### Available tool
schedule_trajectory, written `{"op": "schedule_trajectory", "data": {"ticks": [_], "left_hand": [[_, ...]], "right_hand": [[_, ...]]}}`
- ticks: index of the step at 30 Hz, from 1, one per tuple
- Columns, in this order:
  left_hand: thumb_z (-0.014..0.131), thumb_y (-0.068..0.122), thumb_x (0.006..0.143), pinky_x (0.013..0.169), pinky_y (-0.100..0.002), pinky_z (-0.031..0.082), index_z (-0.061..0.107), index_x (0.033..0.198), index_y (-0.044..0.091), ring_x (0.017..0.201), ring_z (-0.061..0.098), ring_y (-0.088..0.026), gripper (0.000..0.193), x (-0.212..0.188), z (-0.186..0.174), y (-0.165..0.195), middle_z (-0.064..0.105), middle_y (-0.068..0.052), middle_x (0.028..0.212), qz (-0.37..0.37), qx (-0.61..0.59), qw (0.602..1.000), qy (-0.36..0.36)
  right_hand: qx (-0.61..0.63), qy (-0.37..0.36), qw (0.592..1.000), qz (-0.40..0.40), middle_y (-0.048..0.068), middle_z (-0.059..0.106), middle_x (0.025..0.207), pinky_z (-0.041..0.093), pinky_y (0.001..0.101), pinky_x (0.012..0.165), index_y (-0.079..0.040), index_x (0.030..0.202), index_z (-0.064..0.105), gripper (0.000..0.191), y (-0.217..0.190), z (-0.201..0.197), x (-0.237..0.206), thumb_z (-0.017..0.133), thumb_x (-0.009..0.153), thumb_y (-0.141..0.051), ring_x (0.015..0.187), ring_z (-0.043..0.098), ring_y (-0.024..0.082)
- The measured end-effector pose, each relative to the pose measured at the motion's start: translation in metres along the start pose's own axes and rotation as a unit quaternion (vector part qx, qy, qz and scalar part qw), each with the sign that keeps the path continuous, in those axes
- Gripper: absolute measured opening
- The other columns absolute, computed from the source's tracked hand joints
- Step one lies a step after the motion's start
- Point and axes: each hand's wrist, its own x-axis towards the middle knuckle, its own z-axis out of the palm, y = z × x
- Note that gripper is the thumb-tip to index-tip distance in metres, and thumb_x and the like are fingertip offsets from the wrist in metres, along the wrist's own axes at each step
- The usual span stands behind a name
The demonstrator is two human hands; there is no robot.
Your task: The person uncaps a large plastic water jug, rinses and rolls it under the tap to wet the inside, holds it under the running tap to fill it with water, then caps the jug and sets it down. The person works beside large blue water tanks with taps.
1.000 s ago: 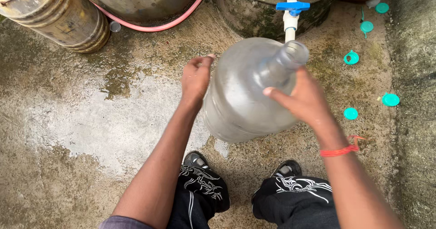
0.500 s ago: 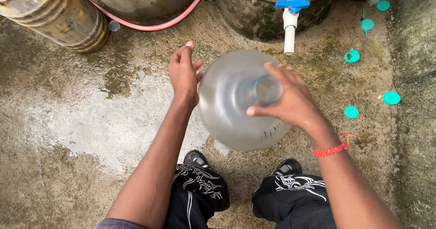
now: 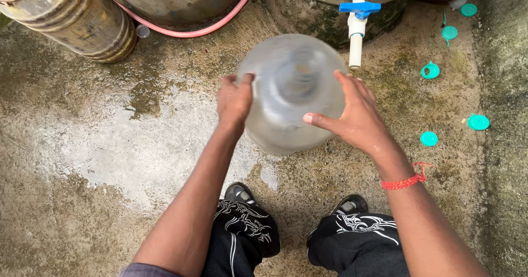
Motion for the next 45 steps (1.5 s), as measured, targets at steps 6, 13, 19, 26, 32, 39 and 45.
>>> {"op": "schedule_trajectory", "data": {"ticks": [6, 13, 19, 26, 32, 39, 45], "left_hand": [[0.053, 0.060, 0.087, 0.111, -0.051, 0.047, 0.067, 0.134, 0.017, 0.128, 0.065, -0.033, 0.065, -0.026, 0.009, 0.020, 0.072, -0.017, 0.133, -0.021, 0.157, 0.985, -0.067], [0.056, 0.063, 0.089, 0.111, -0.066, 0.033, 0.040, 0.152, 0.017, 0.139, 0.043, -0.042, 0.080, -0.005, -0.003, 0.012, 0.039, -0.020, 0.153, -0.089, 0.117, 0.989, 0.006], [0.053, 0.061, 0.088, 0.108, -0.067, 0.035, 0.046, 0.146, 0.019, 0.134, 0.052, -0.037, 0.072, 0.007, -0.022, 0.003, 0.052, -0.016, 0.146, -0.091, 0.131, 0.986, 0.056], [0.048, 0.065, 0.095, 0.105, -0.064, 0.040, 0.060, 0.128, 0.012, 0.124, 0.060, -0.038, 0.063, -0.025, 0.013, 0.013, 0.060, -0.019, 0.134, 0.019, 0.267, 0.963, -0.040], [0.054, 0.066, 0.092, 0.100, -0.064, 0.043, 0.049, 0.142, 0.007, 0.131, 0.046, -0.047, 0.077, 0.003, -0.006, -0.001, 0.045, -0.026, 0.143, 0.061, 0.265, 0.961, 0.042], [0.061, 0.065, 0.088, 0.098, -0.061, 0.048, 0.040, 0.140, 0.008, 0.129, 0.048, -0.048, 0.080, -0.002, 0.000, -0.001, 0.046, -0.025, 0.139, 0.022, 0.299, 0.954, 0.011], [0.065, 0.063, 0.089, 0.098, -0.056, 0.051, 0.045, 0.134, 0.006, 0.127, 0.051, -0.050, 0.075, -0.046, 0.022, 0.008, 0.051, -0.024, 0.136, 0.143, 0.318, 0.937, -0.016]], "right_hand": [[0.135, 0.002, 0.987, 0.083, 0.008, 0.078, 0.116, 0.056, 0.0409, 0.098, -0.010, 0.122, 0.071, 0.070, 0.001, -0.024, 0.001, 0.083, 0.068, -0.052, 0.109, 0.074, 0.024], [-0.038, -0.082, 0.996, -0.017, 0.036, 0.032, 0.157, 0.025, 0.0657, 0.110, -0.010, 0.142, 0.062, 0.097, -0.026, 0.009, -0.003, 0.094, 0.063, -0.056, 0.147, 0.023, 0.055], [-0.020, -0.086, 0.996, 0.012, 0.031, 0.030, 0.160, 0.021, 0.0595, 0.117, -0.012, 0.155, 0.044, 0.112, -0.021, 0.012, -0.006, 0.088, 0.063, -0.060, 0.150, 0.022, 0.048], [0.043, -0.026, 0.997, 0.065, 0.023, 0.052, 0.151, 0.033, 0.0488, 0.123, -0.006, 0.148, 0.047, 0.108, -0.009, -0.011, -0.002, 0.083, 0.064, -0.064, 0.146, 0.045, 0.036], [-0.103, -0.181, 0.978, 0.024, 0.030, 0.018, 0.167, 0.020, 0.0626, 0.119, -0.026, 0.151, 0.059, 0.098, -0.027, 0.009, -0.009, 0.089, 0.065, -0.063, 0.155, 0.011, 0.048], [-0.009, -0.041, 0.999, 0.008, 0.033, 0.033, 0.155, 0.028, 0.0574, 0.115, 0.003, 0.154, 0.036, 0.124, -0.021, 0.014, -0.001, 0.089, 0.063, -0.062, 0.146, 0.030, 0.045], [0.233, -0.044, 0.964, 0.119, 0.023, 0.065, 0.138, 0.050, 0.0433, 0.108, 0.003, 0.140, 0.057, 0.098, 0.003, 0.000, 0.001, 0.090, 0.062, -0.045, 0.127, 0.062, 0.032]]}}
